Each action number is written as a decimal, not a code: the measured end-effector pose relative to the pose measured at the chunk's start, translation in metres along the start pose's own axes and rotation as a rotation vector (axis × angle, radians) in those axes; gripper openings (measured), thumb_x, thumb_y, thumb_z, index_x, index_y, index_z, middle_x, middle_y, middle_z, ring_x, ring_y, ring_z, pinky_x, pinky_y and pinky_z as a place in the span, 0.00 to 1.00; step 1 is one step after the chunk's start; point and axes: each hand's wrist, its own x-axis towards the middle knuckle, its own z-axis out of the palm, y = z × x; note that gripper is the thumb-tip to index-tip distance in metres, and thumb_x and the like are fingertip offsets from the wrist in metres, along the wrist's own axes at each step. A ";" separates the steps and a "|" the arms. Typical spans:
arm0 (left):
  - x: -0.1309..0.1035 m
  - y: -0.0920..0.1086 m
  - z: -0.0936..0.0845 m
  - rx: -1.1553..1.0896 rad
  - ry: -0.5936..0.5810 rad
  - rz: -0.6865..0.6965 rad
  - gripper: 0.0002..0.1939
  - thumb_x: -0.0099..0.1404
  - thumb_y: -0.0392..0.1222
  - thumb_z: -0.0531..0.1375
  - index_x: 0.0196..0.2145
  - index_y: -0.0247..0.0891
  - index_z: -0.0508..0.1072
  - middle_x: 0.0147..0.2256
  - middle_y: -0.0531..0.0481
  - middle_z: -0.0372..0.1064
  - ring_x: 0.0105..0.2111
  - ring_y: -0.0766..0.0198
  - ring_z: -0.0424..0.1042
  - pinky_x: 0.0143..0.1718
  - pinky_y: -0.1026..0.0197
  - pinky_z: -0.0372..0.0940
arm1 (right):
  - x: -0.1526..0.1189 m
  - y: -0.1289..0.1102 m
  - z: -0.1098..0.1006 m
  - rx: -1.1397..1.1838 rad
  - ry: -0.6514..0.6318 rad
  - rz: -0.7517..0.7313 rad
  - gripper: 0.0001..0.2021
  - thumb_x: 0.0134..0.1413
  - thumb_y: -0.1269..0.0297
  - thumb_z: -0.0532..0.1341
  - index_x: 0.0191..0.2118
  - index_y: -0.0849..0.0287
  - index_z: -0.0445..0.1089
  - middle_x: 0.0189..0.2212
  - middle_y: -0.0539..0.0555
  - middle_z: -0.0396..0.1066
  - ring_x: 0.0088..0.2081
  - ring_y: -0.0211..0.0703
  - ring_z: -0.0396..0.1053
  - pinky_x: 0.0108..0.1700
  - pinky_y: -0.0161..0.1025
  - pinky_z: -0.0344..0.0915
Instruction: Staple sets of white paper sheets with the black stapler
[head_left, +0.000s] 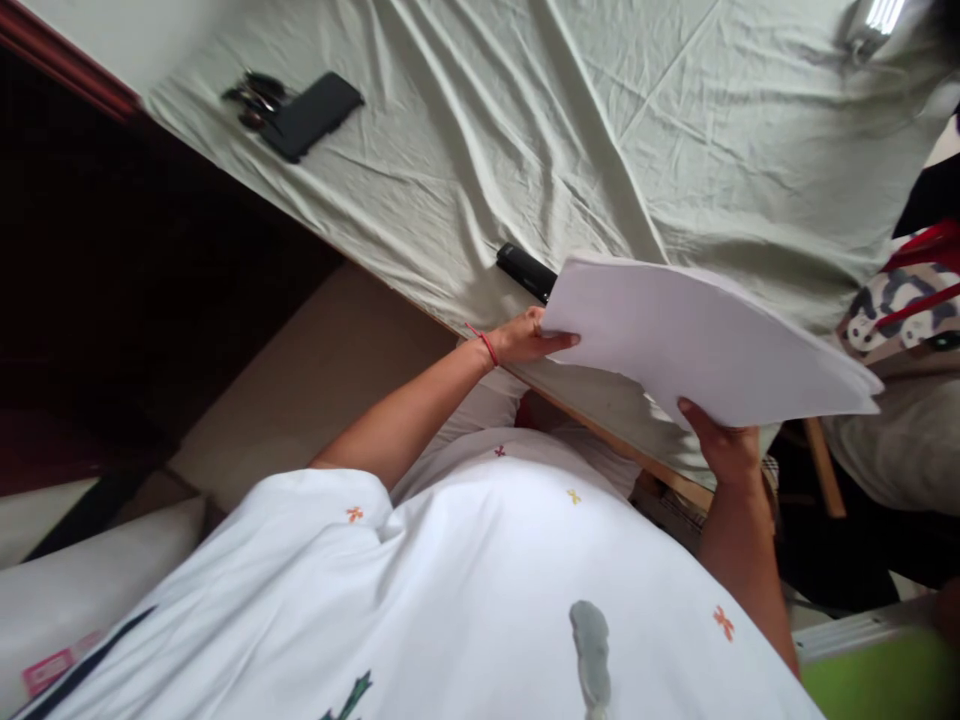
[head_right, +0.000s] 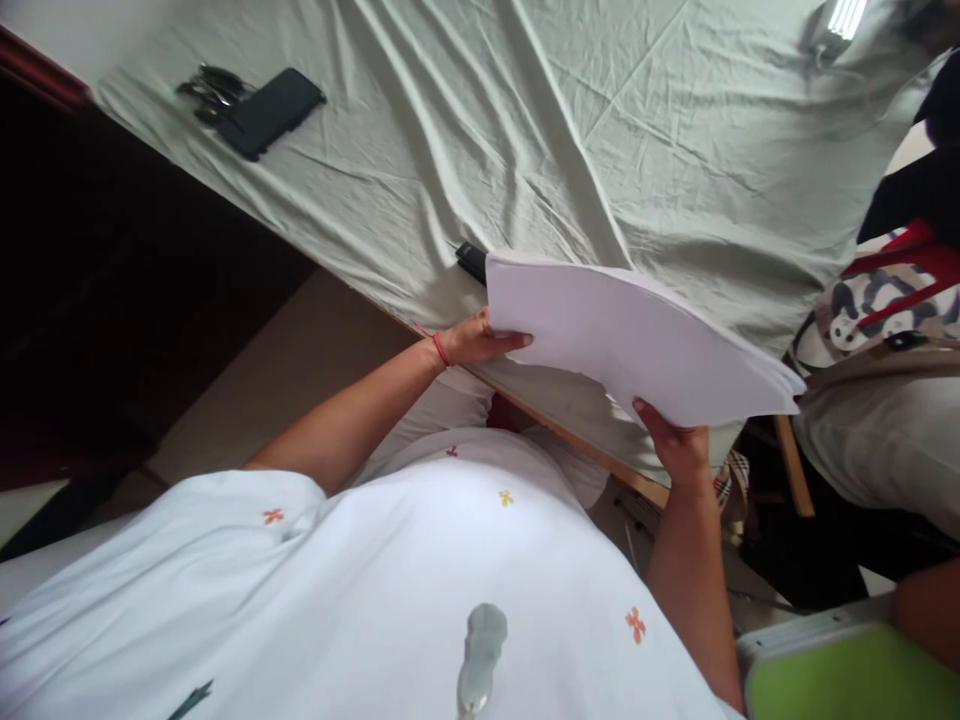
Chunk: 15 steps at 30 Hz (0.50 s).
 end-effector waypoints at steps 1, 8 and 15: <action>0.000 0.001 -0.001 -0.033 -0.034 -0.031 0.17 0.62 0.55 0.63 0.32 0.36 0.76 0.30 0.47 0.75 0.33 0.58 0.74 0.37 0.54 0.73 | 0.000 -0.001 0.002 0.009 0.014 -0.006 0.21 0.33 0.61 0.77 0.38 0.57 0.75 0.38 0.51 0.77 0.52 0.45 0.72 0.65 0.50 0.63; -0.003 0.013 -0.005 -0.329 -0.168 -0.189 0.27 0.60 0.61 0.66 0.43 0.32 0.78 0.40 0.42 0.79 0.40 0.54 0.77 0.43 0.53 0.74 | 0.000 -0.004 0.000 -0.023 0.100 0.070 0.20 0.39 0.55 0.75 0.37 0.63 0.78 0.37 0.56 0.79 0.46 0.50 0.75 0.58 0.49 0.69; -0.009 0.013 0.004 -0.507 -0.184 -0.274 0.27 0.57 0.59 0.70 0.44 0.33 0.78 0.40 0.42 0.80 0.39 0.56 0.79 0.42 0.54 0.75 | -0.003 -0.004 -0.003 0.287 0.213 0.257 0.21 0.29 0.59 0.79 0.31 0.64 0.78 0.34 0.57 0.79 0.32 0.44 0.75 0.44 0.46 0.77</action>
